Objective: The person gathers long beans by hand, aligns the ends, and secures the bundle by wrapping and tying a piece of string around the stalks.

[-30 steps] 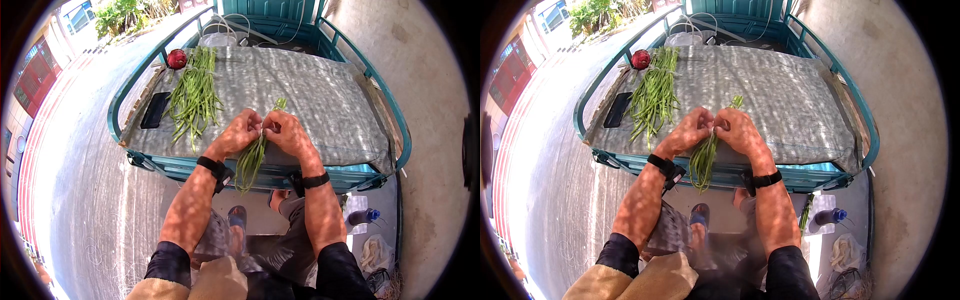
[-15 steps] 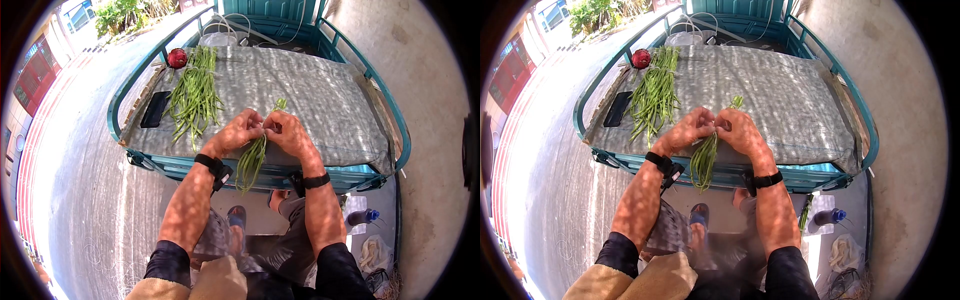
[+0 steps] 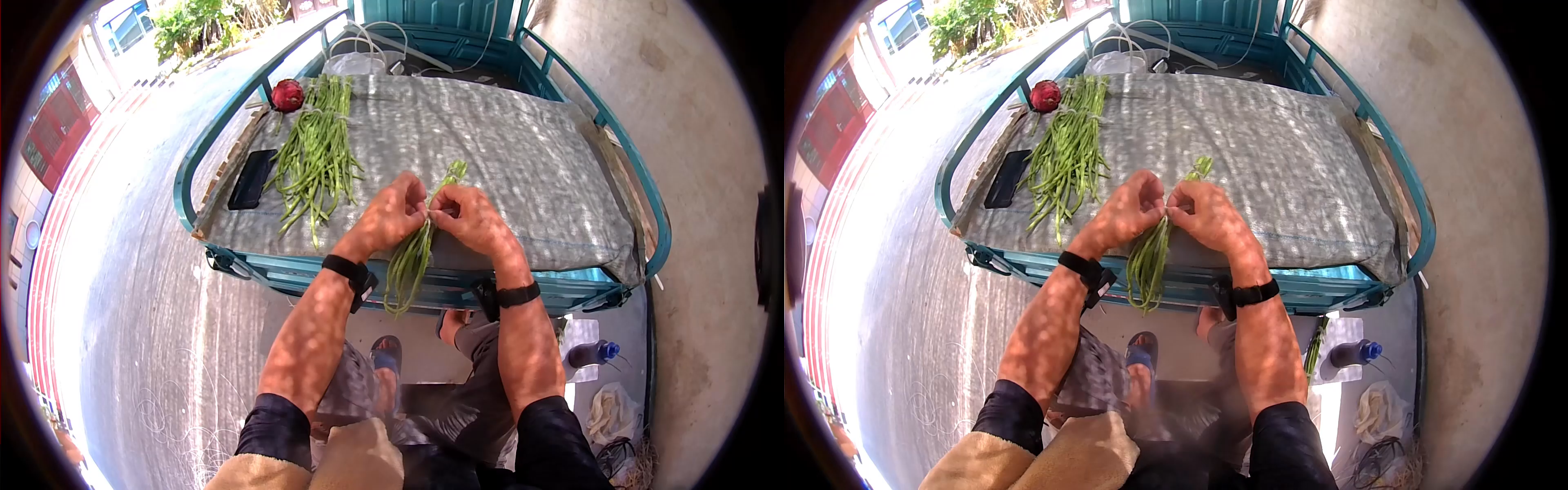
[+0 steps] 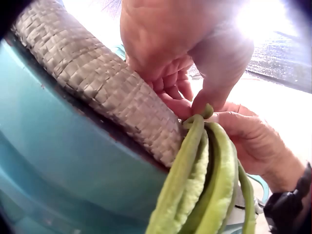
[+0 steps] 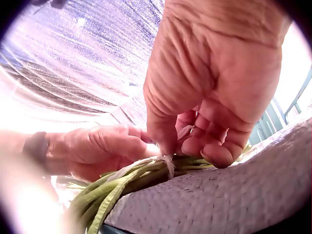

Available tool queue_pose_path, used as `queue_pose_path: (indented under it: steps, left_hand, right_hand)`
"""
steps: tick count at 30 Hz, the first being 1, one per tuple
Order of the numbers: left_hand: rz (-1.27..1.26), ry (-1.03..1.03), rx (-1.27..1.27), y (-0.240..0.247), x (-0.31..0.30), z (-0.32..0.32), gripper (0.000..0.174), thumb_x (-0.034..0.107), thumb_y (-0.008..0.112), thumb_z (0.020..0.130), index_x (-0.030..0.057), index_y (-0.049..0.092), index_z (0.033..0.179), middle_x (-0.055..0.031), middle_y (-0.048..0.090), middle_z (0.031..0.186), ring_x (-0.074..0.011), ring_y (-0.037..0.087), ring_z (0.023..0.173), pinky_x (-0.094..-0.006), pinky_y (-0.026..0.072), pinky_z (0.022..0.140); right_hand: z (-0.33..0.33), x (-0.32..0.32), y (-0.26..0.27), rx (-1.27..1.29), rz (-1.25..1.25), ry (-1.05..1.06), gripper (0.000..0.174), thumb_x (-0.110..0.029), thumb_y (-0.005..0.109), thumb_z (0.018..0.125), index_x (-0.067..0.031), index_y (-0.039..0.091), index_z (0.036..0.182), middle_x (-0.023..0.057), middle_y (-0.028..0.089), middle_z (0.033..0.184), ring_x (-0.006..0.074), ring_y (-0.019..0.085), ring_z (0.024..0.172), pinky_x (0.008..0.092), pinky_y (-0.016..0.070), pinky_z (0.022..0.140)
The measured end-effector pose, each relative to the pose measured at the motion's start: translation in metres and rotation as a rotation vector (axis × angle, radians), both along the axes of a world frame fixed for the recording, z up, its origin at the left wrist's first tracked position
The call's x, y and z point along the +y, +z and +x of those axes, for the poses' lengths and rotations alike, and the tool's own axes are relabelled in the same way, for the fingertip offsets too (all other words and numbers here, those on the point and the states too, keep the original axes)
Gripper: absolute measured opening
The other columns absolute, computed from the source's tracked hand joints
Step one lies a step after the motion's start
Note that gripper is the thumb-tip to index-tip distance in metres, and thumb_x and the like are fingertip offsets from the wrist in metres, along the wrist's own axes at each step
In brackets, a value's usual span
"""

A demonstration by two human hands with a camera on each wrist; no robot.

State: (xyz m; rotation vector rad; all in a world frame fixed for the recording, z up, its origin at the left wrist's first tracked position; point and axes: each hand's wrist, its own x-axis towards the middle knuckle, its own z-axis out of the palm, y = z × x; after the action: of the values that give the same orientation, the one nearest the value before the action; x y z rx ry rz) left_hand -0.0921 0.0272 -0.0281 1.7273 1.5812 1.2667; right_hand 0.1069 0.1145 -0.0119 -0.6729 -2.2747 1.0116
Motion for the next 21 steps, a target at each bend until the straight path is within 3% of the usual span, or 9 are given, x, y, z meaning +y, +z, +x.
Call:
queue_pose_path:
  steps: [1,4,7,10,17,20,21]
  left_hand:
    - [0.008,0.000,0.034,0.001,-0.001,0.000,0.029,0.009,0.074,0.091,0.0005,0.059,0.115,-0.0130,0.069,0.096,-0.0245,0.068,0.088,-0.0396,0.0568,0.082]
    - [0.011,0.011,0.088,0.007,-0.005,0.003,0.029,0.009,0.074,0.091,0.0011,0.058,0.114,-0.0134,0.069,0.095,-0.0264,0.069,0.087,-0.0399,0.0568,0.081]
    - [0.028,0.014,0.139,0.009,-0.007,0.006,0.028,0.010,0.073,0.091,0.0018,0.058,0.113,-0.0136,0.069,0.095,-0.0279,0.070,0.087,-0.0404,0.0561,0.079]
    - [0.035,0.018,0.149,0.008,-0.009,0.007,0.028,0.011,0.073,0.091,0.0027,0.058,0.114,-0.0129,0.069,0.094,-0.0279,0.069,0.087,-0.0405,0.0553,0.077]
    - [0.015,0.020,0.144,0.011,-0.011,0.010,0.029,0.011,0.074,0.091,0.0037,0.059,0.114,-0.0104,0.069,0.094,-0.0224,0.068,0.081,-0.0389,0.0550,0.074]
    - [-0.013,0.038,0.109,0.016,-0.015,0.012,0.029,0.006,0.072,0.087,0.0043,0.058,0.113,-0.0159,0.071,0.093,-0.0357,0.072,0.089,-0.0454,0.0563,0.079]
    - [0.001,0.021,0.111,0.015,-0.015,0.010,0.029,0.006,0.072,0.088,0.0040,0.058,0.113,-0.0137,0.071,0.094,-0.0307,0.071,0.085,-0.0428,0.0563,0.078]
  right_hand:
    - [0.000,0.001,-0.002,0.002,-0.004,0.003,0.020,-0.015,0.078,0.090,0.0022,0.072,0.098,0.0155,0.076,0.089,0.0273,0.075,0.083,0.0400,0.0592,0.078]
    - [0.000,0.002,-0.005,-0.003,0.021,-0.015,0.021,-0.016,0.080,0.091,0.0016,0.073,0.099,0.0099,0.074,0.087,0.0171,0.071,0.081,0.0347,0.0573,0.076]
    - [0.002,0.002,-0.003,-0.043,-0.024,-0.016,0.021,-0.017,0.081,0.091,0.0011,0.073,0.098,0.0096,0.074,0.086,0.0165,0.070,0.081,0.0349,0.0566,0.075]
    - [0.001,0.001,0.000,-0.089,-0.061,-0.039,0.023,-0.022,0.081,0.087,-0.0006,0.074,0.094,0.0142,0.075,0.085,0.0278,0.074,0.081,0.0421,0.0578,0.075]
    - [-0.007,-0.006,-0.007,-0.075,0.078,-0.150,0.023,-0.021,0.082,0.084,-0.0003,0.072,0.088,0.0175,0.075,0.085,0.0334,0.074,0.081,0.0438,0.0573,0.074]
    - [-0.009,-0.014,-0.008,-0.045,0.142,-0.187,0.022,-0.017,0.082,0.084,0.0018,0.070,0.089,0.0173,0.074,0.082,0.0334,0.074,0.079,0.0441,0.0566,0.073]
    - [-0.010,-0.014,-0.008,-0.039,0.143,-0.194,0.022,-0.016,0.081,0.084,0.0018,0.070,0.089,0.0177,0.074,0.082,0.0348,0.074,0.080,0.0451,0.0567,0.074]
